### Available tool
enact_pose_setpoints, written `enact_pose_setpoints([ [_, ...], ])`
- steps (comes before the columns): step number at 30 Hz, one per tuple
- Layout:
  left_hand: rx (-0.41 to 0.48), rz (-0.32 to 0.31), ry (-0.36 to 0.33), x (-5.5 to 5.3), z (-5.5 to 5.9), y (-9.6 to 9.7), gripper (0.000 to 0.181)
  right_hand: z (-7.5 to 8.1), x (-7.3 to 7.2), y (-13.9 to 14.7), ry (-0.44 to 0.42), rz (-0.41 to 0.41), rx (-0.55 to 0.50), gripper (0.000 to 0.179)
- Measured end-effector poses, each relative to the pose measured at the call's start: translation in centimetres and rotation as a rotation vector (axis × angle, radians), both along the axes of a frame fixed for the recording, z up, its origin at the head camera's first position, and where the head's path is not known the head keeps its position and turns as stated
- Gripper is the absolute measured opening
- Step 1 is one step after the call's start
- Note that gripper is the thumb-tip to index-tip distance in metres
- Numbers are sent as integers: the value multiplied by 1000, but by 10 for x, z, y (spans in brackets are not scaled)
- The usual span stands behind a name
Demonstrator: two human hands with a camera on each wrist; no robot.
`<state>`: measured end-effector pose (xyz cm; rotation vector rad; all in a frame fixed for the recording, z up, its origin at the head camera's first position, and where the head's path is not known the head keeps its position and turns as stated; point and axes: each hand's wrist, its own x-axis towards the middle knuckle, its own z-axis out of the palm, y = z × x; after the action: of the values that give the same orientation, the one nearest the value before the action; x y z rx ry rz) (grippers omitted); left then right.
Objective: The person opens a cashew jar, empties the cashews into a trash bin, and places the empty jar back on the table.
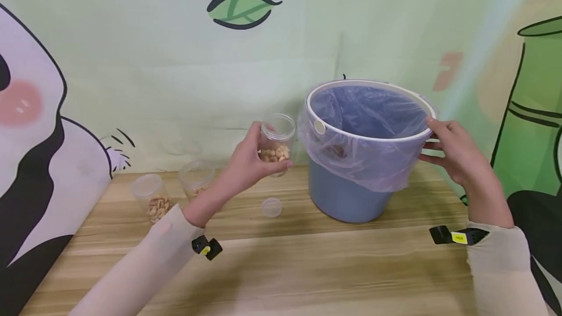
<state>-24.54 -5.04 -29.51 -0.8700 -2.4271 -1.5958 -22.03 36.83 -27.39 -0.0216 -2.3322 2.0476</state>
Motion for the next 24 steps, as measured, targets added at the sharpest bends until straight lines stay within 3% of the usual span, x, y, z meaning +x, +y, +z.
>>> enact_pose_setpoints([
  [4,-23,34,107,-5,22,2,67,-2,0,-5,19,-19,-42,35],
  [11,-106,79,141,-16,46,13,57,-6,-2,-14,54,-72,-54,37],
  [18,-205,78,232,-20,67,8,61,-8,-4,-14,32,-86,-126,37],
  [24,-271,44,199,-12,94,-7,60,-9,-1,-13,38,-111,-92,36],
])
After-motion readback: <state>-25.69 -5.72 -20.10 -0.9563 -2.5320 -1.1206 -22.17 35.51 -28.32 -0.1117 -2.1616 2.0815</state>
